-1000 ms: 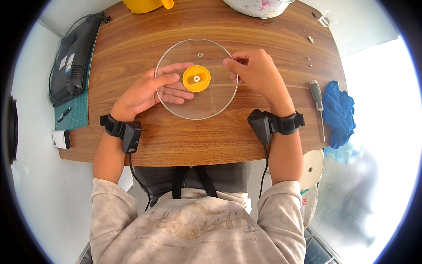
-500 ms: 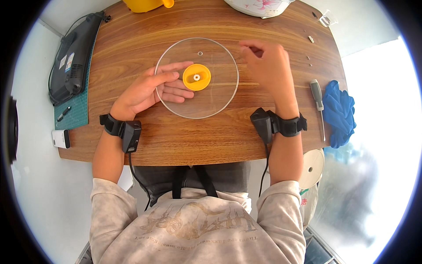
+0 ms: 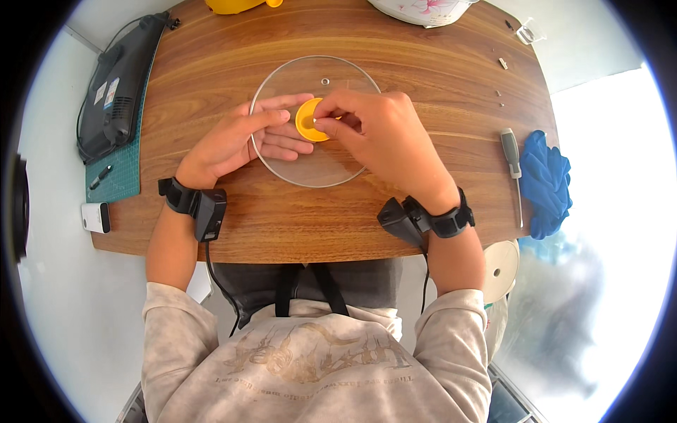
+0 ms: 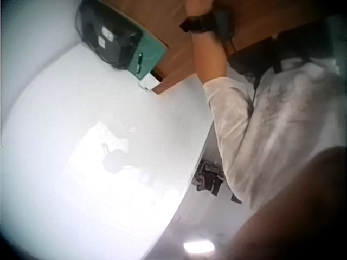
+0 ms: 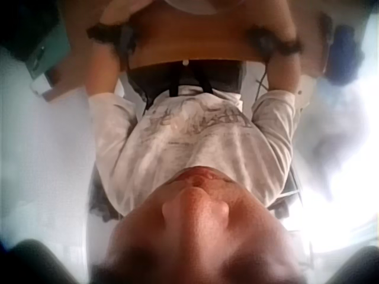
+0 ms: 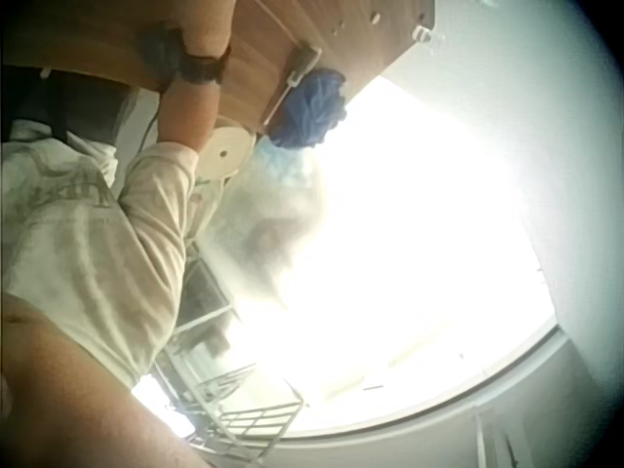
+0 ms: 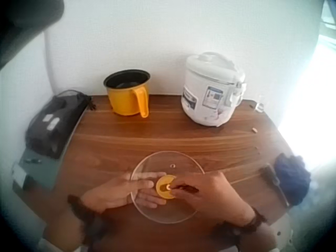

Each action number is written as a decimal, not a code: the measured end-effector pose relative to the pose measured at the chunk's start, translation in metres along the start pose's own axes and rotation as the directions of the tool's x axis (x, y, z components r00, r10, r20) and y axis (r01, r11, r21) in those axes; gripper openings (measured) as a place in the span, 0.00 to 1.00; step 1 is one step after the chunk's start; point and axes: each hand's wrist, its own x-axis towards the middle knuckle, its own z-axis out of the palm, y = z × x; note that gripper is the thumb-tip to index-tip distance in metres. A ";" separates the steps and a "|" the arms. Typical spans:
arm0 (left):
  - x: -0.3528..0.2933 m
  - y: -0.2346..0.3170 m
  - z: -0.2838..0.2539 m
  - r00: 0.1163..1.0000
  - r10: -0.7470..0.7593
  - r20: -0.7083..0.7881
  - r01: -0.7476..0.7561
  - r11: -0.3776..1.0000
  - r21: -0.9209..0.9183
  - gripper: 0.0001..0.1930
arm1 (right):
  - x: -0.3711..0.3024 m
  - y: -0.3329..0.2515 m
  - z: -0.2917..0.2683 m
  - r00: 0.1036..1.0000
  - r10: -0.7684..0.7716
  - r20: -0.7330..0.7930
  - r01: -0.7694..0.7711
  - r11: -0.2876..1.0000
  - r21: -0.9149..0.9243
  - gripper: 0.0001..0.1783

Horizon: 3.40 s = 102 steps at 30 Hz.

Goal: The person cleans a wooden table with a blue cloth, then assembles a glass lid with a yellow knob using a screwdriver. They also use the screwdriver on the bottom of a yellow appliance.

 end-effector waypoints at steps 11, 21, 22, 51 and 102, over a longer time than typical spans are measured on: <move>0.000 0.000 0.000 1.000 -0.006 0.012 0.006 1.000 -0.017 0.25 | 0.006 0.012 0.009 0.997 -0.070 -0.012 0.068 0.991 -0.113 0.03; -0.001 -0.001 0.001 1.000 0.009 -0.006 -0.009 1.000 -0.018 0.24 | 0.007 0.008 0.013 0.996 -0.081 0.032 0.085 0.979 -0.187 0.06; -0.001 -0.001 0.001 1.000 0.007 -0.003 -0.007 1.000 -0.024 0.24 | 0.006 0.008 0.011 0.996 -0.078 0.036 0.084 0.977 -0.196 0.07; 0.002 -0.005 -0.001 1.000 0.017 0.014 -0.016 1.000 -0.021 0.24 | 0.004 0.014 0.012 0.986 -0.146 0.085 0.168 0.905 -0.391 0.07; 0.006 -0.016 -0.014 0.985 0.101 0.137 -0.094 0.994 -0.057 0.25 | 0.009 -0.022 0.020 0.908 -0.127 0.399 0.404 0.515 -0.756 0.06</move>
